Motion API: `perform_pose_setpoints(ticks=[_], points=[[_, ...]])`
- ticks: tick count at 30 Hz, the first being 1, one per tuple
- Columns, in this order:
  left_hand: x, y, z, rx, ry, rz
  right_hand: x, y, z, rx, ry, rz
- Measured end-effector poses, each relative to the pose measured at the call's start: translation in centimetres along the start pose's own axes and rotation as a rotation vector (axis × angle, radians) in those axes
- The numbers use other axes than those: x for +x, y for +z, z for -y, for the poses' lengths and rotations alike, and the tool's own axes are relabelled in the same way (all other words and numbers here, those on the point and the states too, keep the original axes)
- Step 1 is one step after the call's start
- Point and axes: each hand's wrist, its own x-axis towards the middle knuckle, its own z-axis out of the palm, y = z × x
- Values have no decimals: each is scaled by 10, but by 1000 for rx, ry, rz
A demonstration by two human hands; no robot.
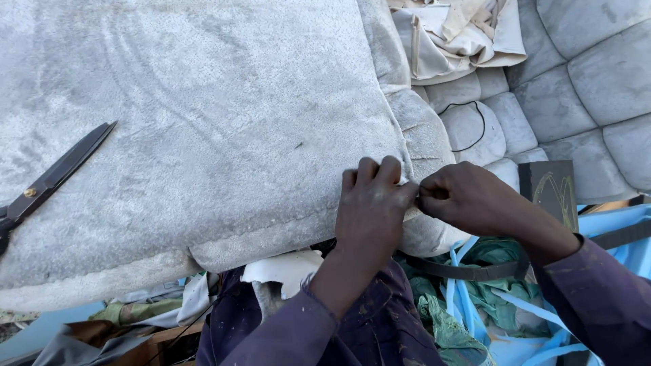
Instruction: Hand-sewing the edge of an upholstered cushion using a curved needle and thread
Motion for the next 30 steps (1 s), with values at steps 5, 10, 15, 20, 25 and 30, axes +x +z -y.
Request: perform_pose_setpoints(ticks=[5, 10, 15, 20, 25, 30], points=[[36, 40, 13, -147, 217, 18, -30, -11, -17, 173, 1, -25], [29, 38, 12, -259, 195, 42, -57, 5, -12, 327, 124, -146], [29, -18, 29, -311, 136, 92, -67, 5, 0, 354, 143, -166], [32, 3, 36, -266, 128, 172, -81, 18, 7, 385, 121, -201], [70, 26, 2, -237, 376, 69, -99, 15, -33, 417, 259, -323], [73, -12, 8, -530, 225, 119, -138, -26, -31, 324, 380, -359]])
